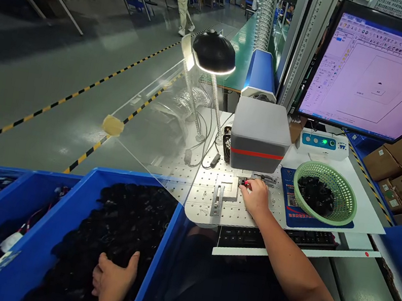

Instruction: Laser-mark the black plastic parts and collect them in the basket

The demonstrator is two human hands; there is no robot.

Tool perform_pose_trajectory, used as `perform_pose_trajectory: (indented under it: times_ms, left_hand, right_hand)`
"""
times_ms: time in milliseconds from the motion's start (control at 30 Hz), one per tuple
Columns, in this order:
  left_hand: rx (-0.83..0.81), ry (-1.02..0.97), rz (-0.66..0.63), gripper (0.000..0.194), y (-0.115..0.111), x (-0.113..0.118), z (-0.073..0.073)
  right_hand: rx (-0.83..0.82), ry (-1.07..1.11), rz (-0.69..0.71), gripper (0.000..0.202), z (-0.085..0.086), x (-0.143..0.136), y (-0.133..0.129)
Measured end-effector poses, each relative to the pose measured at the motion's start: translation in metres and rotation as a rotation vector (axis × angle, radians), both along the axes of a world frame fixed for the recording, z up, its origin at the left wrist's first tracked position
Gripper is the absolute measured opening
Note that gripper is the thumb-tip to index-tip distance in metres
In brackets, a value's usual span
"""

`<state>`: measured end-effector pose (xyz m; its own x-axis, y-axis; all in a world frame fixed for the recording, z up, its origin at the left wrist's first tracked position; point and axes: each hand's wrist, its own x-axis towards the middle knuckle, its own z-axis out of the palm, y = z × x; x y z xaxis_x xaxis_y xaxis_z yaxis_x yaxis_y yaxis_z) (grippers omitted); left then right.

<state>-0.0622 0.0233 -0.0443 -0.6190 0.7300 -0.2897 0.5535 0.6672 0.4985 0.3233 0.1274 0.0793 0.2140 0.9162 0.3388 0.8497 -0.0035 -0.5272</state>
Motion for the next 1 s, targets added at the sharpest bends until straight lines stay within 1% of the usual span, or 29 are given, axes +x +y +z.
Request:
perform_pose_trajectory:
  times_ms: [400, 533, 600, 667, 767, 867, 933, 1000]
  left_hand:
    - [0.012, 0.015, -0.012, 0.110, -0.001, 0.001, -0.002]
    - [0.032, 0.013, -0.014, 0.109, -0.002, 0.002, -0.002]
    - [0.034, 0.011, -0.014, 0.109, -0.002, 0.001, -0.004]
    - [0.034, 0.012, -0.017, 0.110, -0.002, -0.001, -0.007]
    - [0.040, 0.023, -0.024, 0.108, -0.002, -0.002, -0.013]
    - [0.033, 0.023, -0.027, 0.107, -0.002, -0.003, -0.016]
    - [0.024, 0.020, -0.026, 0.108, -0.002, -0.003, -0.016]
    - [0.016, 0.018, -0.024, 0.108, -0.002, -0.002, -0.015]
  right_hand:
    - [0.010, 0.068, -0.007, 0.017, 0.002, 0.001, -0.002]
    - [0.032, 0.080, 0.003, 0.019, 0.003, 0.005, -0.017]
    - [0.051, 0.079, 0.019, 0.018, 0.002, 0.009, -0.032]
    - [0.086, 0.085, 0.028, 0.017, 0.000, 0.012, -0.053]
    - [0.151, 0.120, 0.040, 0.015, -0.002, 0.016, -0.091]
    - [0.198, 0.134, 0.078, 0.015, -0.003, 0.013, -0.132]
    - [0.183, 0.119, 0.112, 0.015, -0.005, 0.010, -0.156]
    - [0.137, 0.103, 0.154, 0.015, -0.007, 0.006, -0.175]
